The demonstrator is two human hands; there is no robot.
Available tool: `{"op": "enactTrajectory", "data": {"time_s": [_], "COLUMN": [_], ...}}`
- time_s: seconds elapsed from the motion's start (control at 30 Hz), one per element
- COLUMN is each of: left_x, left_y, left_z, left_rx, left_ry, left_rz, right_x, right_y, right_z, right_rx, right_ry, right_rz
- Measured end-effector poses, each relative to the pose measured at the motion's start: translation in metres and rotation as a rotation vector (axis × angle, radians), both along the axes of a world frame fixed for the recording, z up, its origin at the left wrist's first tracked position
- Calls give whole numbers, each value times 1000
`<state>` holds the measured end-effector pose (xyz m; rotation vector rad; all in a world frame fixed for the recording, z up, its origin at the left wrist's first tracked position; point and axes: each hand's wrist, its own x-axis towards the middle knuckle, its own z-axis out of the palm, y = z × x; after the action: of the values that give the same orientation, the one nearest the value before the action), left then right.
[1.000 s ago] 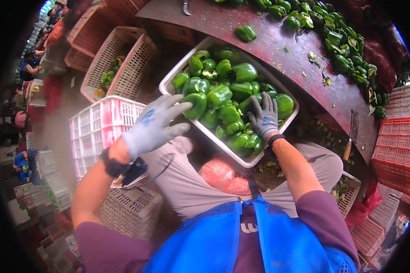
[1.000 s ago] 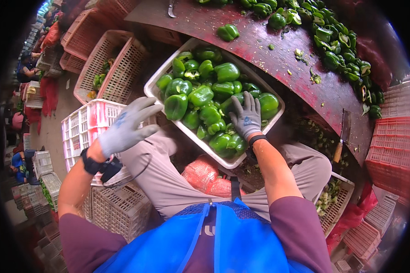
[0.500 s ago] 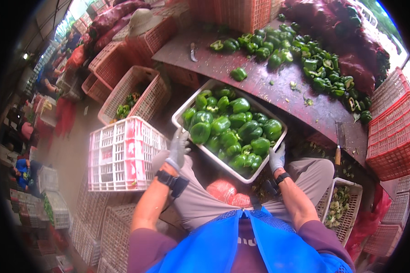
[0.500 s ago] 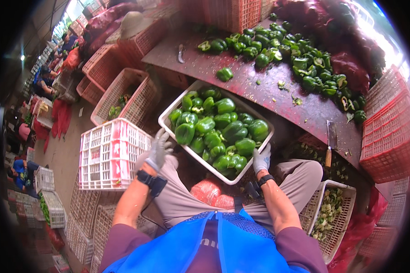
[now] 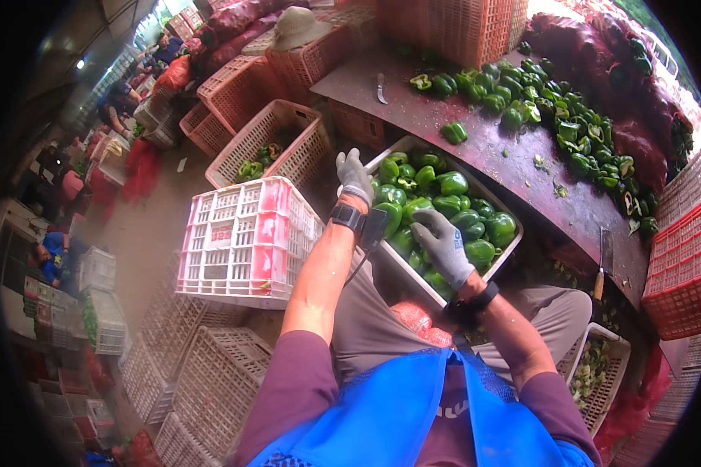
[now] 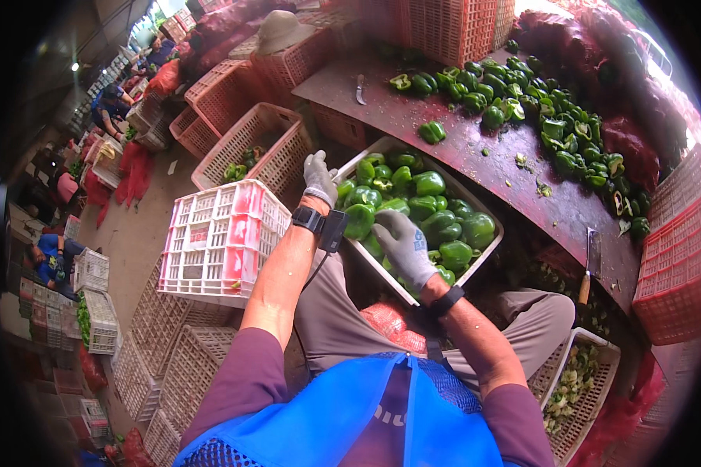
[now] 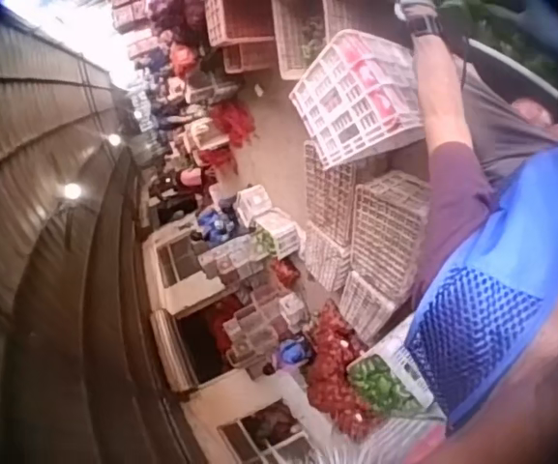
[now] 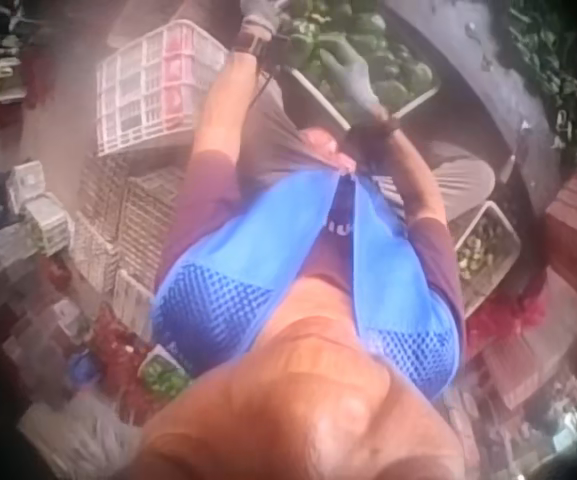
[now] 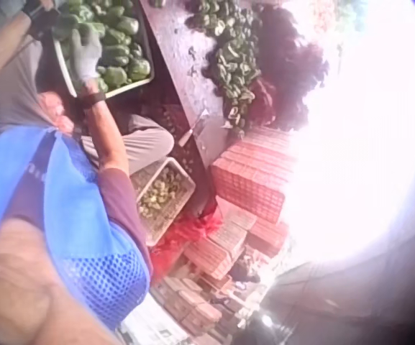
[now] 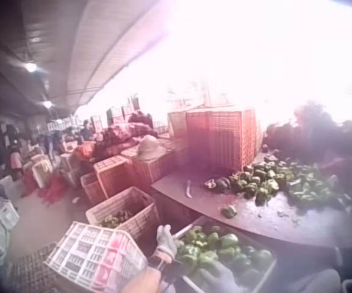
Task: Sorting green bell peppers and removing stems using a small knife.
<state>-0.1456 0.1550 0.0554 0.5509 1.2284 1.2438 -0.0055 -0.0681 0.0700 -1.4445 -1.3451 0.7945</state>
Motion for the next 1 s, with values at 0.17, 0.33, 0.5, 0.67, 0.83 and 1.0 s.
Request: {"op": "enactTrajectory", "data": {"time_s": [0.17, 0.33, 0.5, 0.67, 0.83, 1.0], "left_x": [-48, -15, -99, -77, -13, 24], "left_y": [9, -74, -231, -149, -76, -95], "left_z": [18, 41, 114, 101, 55, 4], "left_rx": [257, 269, 823, 991, 1207, 1181], "left_ry": [198, 217, 22, 795, 1595, 1891], "left_rz": [181, -202, -374, -166, -293, -550], "right_x": [-67, -21, 20, 4, -20, -43], "right_y": [5, -13, -35, -30, -29, -39], "right_z": [9, 50, 113, 68, 66, 68], "right_rx": [59, 372, 439, 153, 634, 527], "right_ry": [407, 4, -87, -52, -507, -758], "right_rz": [23, -81, -128, 84, -250, -32]}}
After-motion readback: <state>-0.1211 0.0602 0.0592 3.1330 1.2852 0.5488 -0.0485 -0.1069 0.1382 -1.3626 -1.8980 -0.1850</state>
